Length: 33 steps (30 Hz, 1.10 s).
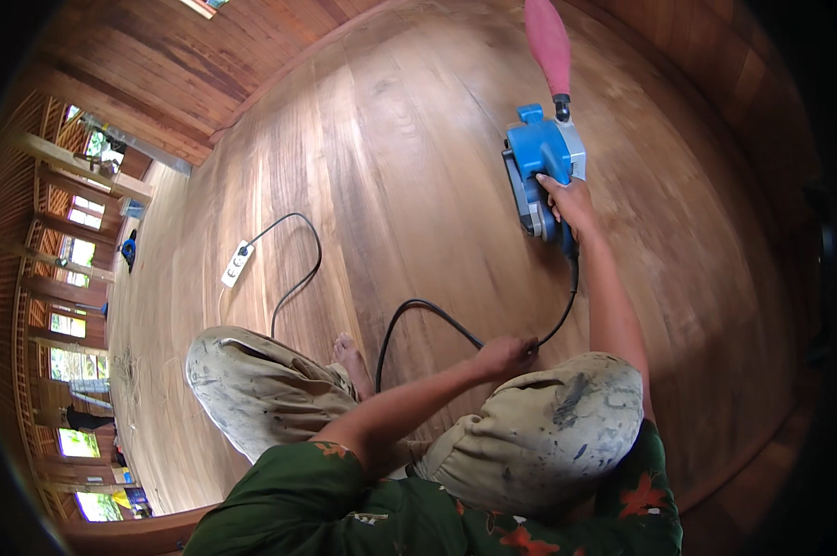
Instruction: The person uses an electric sander to smooth a wooden floor. They move the sander across the surface in overlapping passes, occasionally repositioning their body to reach different areas.
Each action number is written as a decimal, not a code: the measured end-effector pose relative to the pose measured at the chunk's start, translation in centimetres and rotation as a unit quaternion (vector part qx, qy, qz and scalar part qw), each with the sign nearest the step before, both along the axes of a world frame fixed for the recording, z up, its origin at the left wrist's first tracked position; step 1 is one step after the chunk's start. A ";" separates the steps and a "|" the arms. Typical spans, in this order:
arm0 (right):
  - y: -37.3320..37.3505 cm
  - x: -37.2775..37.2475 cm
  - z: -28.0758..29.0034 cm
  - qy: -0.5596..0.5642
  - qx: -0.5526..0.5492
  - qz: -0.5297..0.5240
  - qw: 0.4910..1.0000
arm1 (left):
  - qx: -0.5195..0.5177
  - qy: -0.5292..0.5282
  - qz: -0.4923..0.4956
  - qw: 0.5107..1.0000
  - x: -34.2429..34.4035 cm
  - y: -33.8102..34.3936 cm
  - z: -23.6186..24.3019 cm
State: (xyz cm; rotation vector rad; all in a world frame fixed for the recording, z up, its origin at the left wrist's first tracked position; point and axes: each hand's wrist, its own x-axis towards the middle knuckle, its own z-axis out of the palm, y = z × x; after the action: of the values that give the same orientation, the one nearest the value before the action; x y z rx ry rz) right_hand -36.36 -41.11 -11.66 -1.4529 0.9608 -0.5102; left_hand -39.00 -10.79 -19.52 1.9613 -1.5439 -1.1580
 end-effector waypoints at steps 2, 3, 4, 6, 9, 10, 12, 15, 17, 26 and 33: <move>-0.6 0.8 -0.1 0.013 -0.005 0.004 1.000 | 0.021 0.007 -0.054 0.998 3.2 -0.9 -0.6; -0.7 1.5 0.0 0.014 0.001 0.021 1.000 | 0.061 0.009 -0.089 0.994 5.4 -1.2 -0.2; -1.0 1.6 0.1 0.023 -0.003 0.029 0.999 | 0.079 0.025 -0.104 0.991 6.9 -1.6 -0.3; -1.5 1.7 0.3 0.032 -0.004 0.041 0.999 | 0.122 0.021 -0.151 0.981 10.6 -2.4 0.5; -1.9 1.1 0.7 0.029 0.000 0.054 0.998 | 0.137 -0.037 -0.240 0.961 15.2 -3.4 3.9; -2.0 0.6 0.8 0.024 -0.001 0.057 0.998 | 0.170 -0.054 -0.261 0.949 16.1 -3.5 5.4; -2.0 -0.5 1.1 0.018 0.000 0.060 0.998 | 0.258 -0.053 -0.310 0.914 17.5 -2.7 9.2; -1.8 -1.8 1.5 0.019 -0.001 0.054 0.998 | 0.483 0.032 -0.324 0.813 19.3 -1.9 14.8; -1.4 -2.0 1.7 0.039 -0.004 0.053 0.998 | 0.504 0.123 -0.280 0.808 20.7 -1.2 17.7; -0.7 -1.3 2.6 0.035 0.021 0.059 0.997 | 0.323 -0.081 -0.108 0.937 30.9 1.9 14.3; -0.7 -1.9 2.9 0.045 0.019 0.074 0.996 | 0.058 -0.320 -0.001 0.946 33.2 5.2 0.6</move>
State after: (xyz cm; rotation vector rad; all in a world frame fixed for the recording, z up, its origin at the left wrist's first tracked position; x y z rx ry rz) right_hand -38.27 -41.78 -8.78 -1.5108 0.9198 -0.3179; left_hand -5.78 -5.63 -18.87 2.5810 -1.7963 -0.6381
